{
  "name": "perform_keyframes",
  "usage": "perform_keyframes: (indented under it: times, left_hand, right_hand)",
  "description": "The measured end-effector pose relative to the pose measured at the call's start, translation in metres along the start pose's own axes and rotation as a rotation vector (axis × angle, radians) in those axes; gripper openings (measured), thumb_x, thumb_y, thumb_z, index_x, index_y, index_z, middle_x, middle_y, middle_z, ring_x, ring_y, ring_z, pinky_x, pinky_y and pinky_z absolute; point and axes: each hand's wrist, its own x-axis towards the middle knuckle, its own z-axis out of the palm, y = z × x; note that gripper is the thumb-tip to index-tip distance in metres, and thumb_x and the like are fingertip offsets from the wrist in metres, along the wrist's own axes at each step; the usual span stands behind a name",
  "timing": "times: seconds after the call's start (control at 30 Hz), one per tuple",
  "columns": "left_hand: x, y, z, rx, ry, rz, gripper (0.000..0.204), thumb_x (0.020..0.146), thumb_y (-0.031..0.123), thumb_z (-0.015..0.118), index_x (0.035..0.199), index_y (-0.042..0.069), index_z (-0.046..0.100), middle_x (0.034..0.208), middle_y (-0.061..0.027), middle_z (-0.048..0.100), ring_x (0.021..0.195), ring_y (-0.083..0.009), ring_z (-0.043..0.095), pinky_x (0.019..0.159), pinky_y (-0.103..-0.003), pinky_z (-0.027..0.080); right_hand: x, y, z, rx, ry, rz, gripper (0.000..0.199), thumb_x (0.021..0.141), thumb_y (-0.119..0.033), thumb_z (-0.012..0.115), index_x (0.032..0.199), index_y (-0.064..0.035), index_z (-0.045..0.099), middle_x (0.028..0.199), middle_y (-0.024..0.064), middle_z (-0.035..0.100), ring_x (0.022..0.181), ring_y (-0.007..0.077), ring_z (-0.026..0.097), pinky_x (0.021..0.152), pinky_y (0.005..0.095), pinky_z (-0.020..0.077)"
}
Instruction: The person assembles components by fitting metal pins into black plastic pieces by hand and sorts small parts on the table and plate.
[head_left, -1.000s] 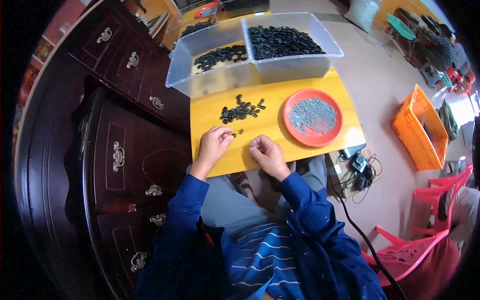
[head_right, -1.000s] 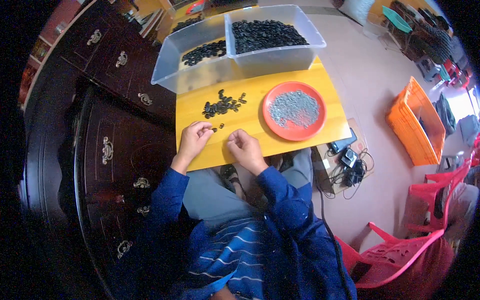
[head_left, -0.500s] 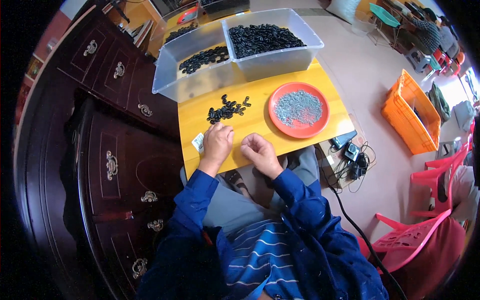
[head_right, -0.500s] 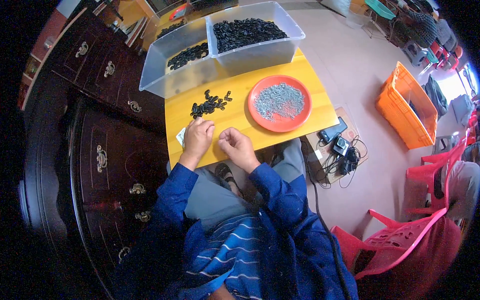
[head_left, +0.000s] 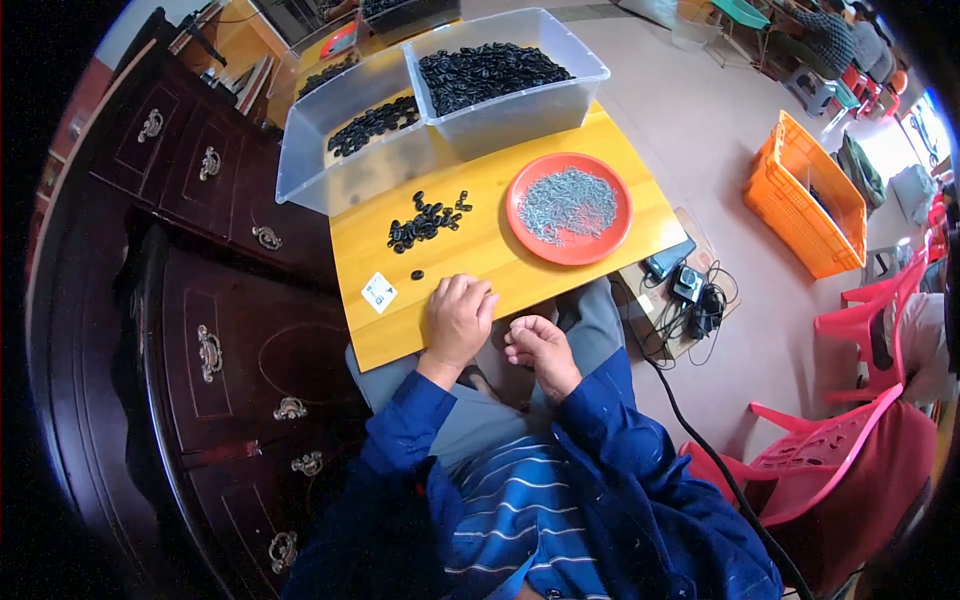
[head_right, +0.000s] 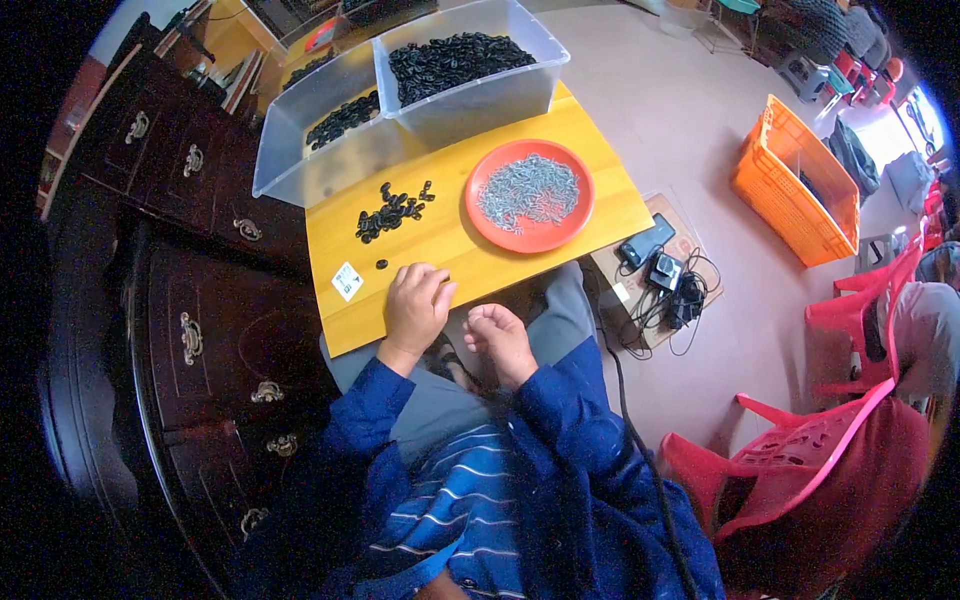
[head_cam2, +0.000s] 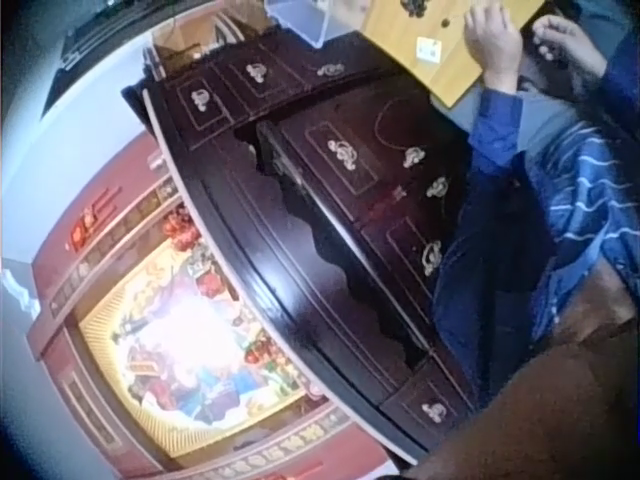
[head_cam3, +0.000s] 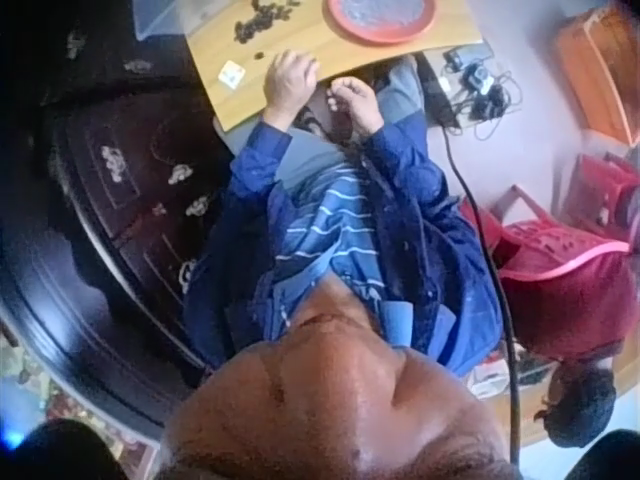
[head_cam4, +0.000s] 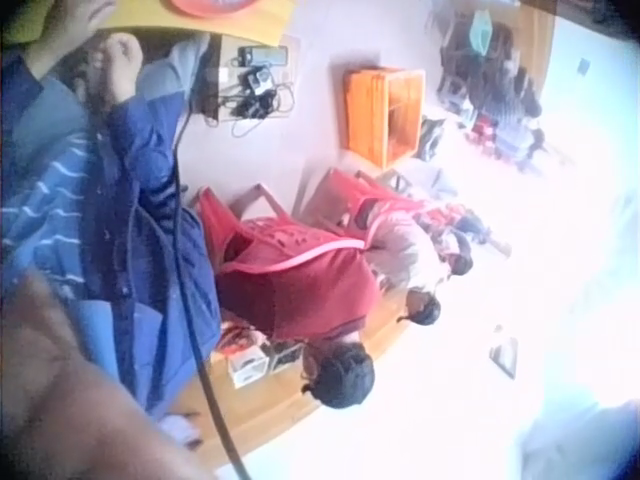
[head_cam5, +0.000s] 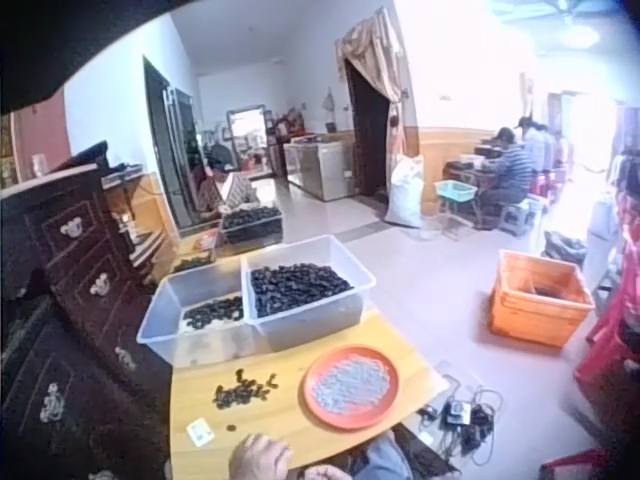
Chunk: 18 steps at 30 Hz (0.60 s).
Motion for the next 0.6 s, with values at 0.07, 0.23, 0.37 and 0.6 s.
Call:
perform_keyframes:
  times: [0.07,0.23,0.37,0.6]
  left_hand:
    - [-0.004,0.004,0.000,-0.017,-0.005,0.020,0.019,0.079,0.017,0.075,0.094,0.007,0.067,0.094,-0.0087,0.062,0.089,-0.0309,0.060,0.076,-0.043,0.049]
    - [-0.012,0.009,-0.003,-0.085,-0.008,0.067,0.023,0.076,0.018,0.078,0.094,0.007,0.068,0.094,-0.0084,0.063,0.088,-0.0304,0.060,0.076,-0.042,0.049]
    - [-0.021,0.010,-0.002,-0.103,-0.041,0.117,0.023,0.074,0.015,0.080,0.093,0.006,0.070,0.092,-0.0085,0.064,0.087,-0.0297,0.060,0.077,-0.041,0.050]
    - [-0.032,0.038,0.003,-0.380,0.034,-0.109,0.012,0.079,0.003,0.074,0.090,0.005,0.072,0.086,-0.0094,0.069,0.080,-0.0277,0.065,0.073,-0.036,0.052]
  right_hand:
    - [0.002,0.002,-0.006,0.014,0.005,0.014,0.008,0.097,-0.013,0.060,0.101,-0.0059,0.060,0.089,0.0033,0.064,0.073,0.0112,0.061,0.066,0.0241,0.0514]
    - [0.006,0.007,-0.017,0.016,-0.021,0.041,0.009,0.099,-0.016,0.060,0.102,-0.0079,0.062,0.091,0.0031,0.067,0.074,0.0102,0.064,0.069,0.0239,0.0544]
    - [0.005,0.009,-0.019,0.000,-0.040,0.040,0.010,0.099,-0.017,0.061,0.103,-0.0078,0.062,0.092,0.0029,0.067,0.075,0.0098,0.063,0.070,0.0243,0.0545]
    - [-0.006,0.000,-0.012,0.097,-0.143,0.056,0.014,0.101,-0.019,0.057,0.107,-0.0068,0.060,0.094,0.0024,0.065,0.079,0.0105,0.062,0.070,0.0241,0.0527]
